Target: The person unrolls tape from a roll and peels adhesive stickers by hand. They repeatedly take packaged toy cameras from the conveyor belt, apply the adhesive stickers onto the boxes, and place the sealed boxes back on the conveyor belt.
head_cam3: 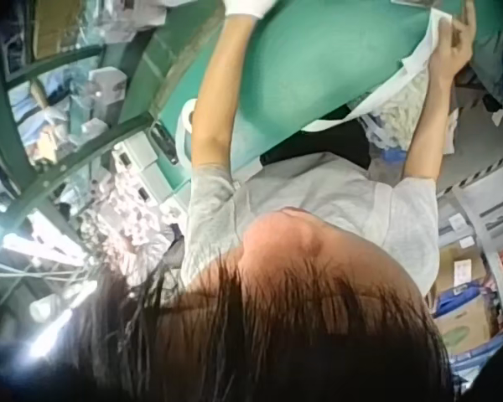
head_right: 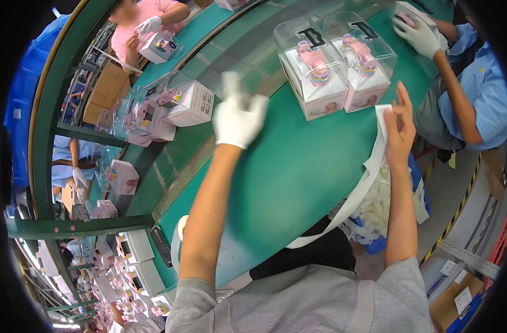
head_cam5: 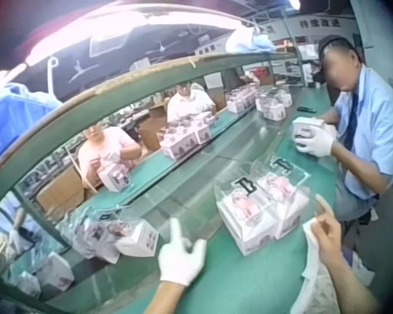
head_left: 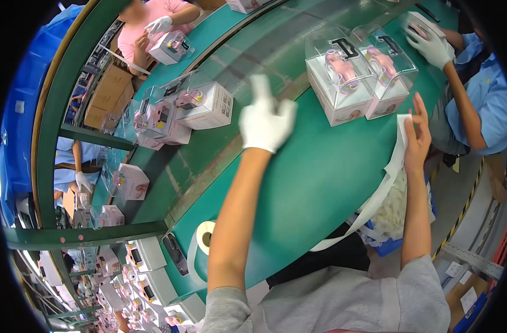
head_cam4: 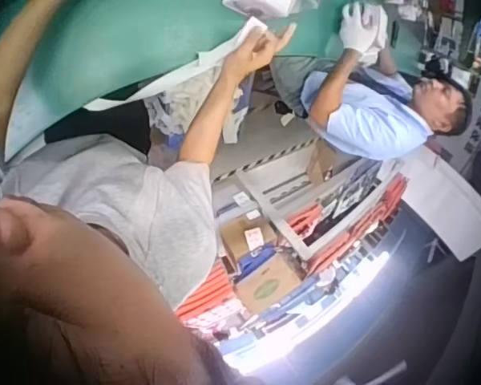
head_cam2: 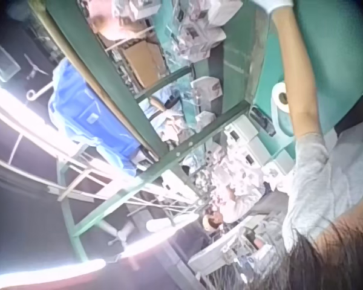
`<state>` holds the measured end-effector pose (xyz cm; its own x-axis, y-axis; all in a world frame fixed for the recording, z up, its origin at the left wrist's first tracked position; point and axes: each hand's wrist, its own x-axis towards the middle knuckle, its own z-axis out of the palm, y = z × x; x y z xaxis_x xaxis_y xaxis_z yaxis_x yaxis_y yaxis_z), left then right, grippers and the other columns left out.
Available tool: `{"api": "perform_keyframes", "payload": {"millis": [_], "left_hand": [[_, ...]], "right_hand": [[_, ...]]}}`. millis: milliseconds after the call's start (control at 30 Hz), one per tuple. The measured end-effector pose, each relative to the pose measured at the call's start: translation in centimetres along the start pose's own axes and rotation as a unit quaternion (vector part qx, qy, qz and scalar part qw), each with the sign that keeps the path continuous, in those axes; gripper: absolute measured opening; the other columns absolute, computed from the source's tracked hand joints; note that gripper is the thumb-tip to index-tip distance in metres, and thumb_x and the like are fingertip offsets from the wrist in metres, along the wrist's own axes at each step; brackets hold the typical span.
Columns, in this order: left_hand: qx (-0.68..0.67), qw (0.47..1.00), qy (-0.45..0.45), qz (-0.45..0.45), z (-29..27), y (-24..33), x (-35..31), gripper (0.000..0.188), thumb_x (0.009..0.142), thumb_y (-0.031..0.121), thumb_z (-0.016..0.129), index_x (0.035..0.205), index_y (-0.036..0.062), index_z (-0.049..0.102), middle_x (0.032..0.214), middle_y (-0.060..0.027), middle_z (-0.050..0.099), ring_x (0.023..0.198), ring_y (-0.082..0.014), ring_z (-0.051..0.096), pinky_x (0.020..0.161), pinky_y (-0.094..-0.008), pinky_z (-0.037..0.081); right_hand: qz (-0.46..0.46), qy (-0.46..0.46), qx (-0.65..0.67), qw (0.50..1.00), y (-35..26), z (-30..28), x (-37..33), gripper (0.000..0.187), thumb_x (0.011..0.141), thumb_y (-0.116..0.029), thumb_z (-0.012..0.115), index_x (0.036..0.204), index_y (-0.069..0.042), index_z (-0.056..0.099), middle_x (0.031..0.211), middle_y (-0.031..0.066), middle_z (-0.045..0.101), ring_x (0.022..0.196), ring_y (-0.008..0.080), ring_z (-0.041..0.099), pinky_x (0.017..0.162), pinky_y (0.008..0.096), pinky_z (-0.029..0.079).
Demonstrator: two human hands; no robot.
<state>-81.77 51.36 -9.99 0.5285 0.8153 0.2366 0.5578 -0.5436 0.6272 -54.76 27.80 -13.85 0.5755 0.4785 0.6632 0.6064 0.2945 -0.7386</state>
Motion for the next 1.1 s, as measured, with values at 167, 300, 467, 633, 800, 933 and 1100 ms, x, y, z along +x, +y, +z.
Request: {"api": "perform_keyframes", "payload": {"millis": [167,300,467,633,800,933,1100], "left_hand": [[0.328,0.939,0.046,-0.096,-4.5,-8.7,0.8,0.072,0.101,0.048,0.045,0.161,0.0189,0.017,0.09,-0.0264,0.073,0.08,-0.0454,0.072,0.075,-0.054,0.056],[0.308,0.943,0.057,-0.11,-6.4,-7.1,1.2,0.044,0.099,0.045,0.046,0.127,0.0128,0.056,0.109,-0.0226,0.071,0.102,-0.0423,0.069,0.087,-0.0531,0.054],[0.341,0.927,0.103,-0.119,-8.2,-7.3,2.1,0.031,0.096,0.031,0.051,0.102,0.0061,0.067,0.093,-0.0212,0.074,0.088,-0.0399,0.073,0.08,-0.0521,0.056],[0.334,0.932,0.066,-0.125,-9.9,-2.0,-4.6,0.03,0.092,0.034,0.058,0.102,0.0092,0.072,0.097,-0.0226,0.073,0.089,-0.0421,0.071,0.083,-0.0531,0.055],[0.3,0.949,0.04,-0.092,-9.8,4.8,-15.0,0.017,0.09,0.029,0.066,0.093,0.0129,0.069,0.076,-0.0163,0.072,0.074,-0.0378,0.072,0.071,-0.0495,0.056],[0.241,0.969,0.005,-0.058,-8.9,7.5,-22.0,0.012,0.093,0.025,0.066,0.095,0.0129,0.067,0.072,-0.0158,0.071,0.066,-0.0377,0.069,0.063,-0.0478,0.054],[-0.343,0.938,0.044,-0.032,-9.2,8.6,-26.4,0.029,0.092,0.006,0.067,0.121,0.001,0.067,0.105,-0.01,0.069,0.091,-0.0152,0.064,0.078,-0.0286,0.049]], "right_hand": [[0.023,0.069,-0.057,0.996,-4.4,0.1,-5.1,0.01,0.1,-0.008,0.058,0.091,-0.003,0.058,0.139,0.0142,0.057,0.129,0.0284,0.053,0.113,0.0405,0.036],[0.044,0.057,0.021,0.997,-5.7,1.5,-9.6,0.007,0.096,-0.007,0.063,0.092,-0.005,0.057,0.13,0.0127,0.057,0.121,0.025,0.053,0.107,0.039,0.038],[0.087,0.043,0.068,0.993,-10.0,0.2,-11.7,0.008,0.097,-0.007,0.062,0.092,-0.001,0.061,0.125,0.0128,0.055,0.117,0.0225,0.054,0.103,0.036,0.04],[0.142,-0.001,0.155,0.978,-13.1,-0.4,-12.0,0.01,0.099,-0.007,0.061,0.092,-0.001,0.058,0.103,0.008,0.06,0.09,0.0126,0.056,0.083,0.0278,0.045],[0.207,-0.114,0.239,0.942,-17.5,2.4,-10.9,0.007,0.097,-0.002,0.062,0.091,-0.001,0.059,0.087,0.0031,0.06,0.083,0.0102,0.053,0.079,0.0268,0.042],[0.145,-0.219,0.281,0.923,-20.6,4.7,-11.4,0.01,0.1,-0.006,0.062,0.091,-0.003,0.056,0.084,0.0059,0.06,0.074,0.0099,0.049,0.066,0.0261,0.039],[0.152,-0.25,0.296,0.909,-22.4,6.5,-13.7,0.011,0.099,-0.006,0.063,0.091,-0.003,0.057,0.085,0.0091,0.064,0.077,0.0133,0.054,0.068,0.0283,0.041]]}}
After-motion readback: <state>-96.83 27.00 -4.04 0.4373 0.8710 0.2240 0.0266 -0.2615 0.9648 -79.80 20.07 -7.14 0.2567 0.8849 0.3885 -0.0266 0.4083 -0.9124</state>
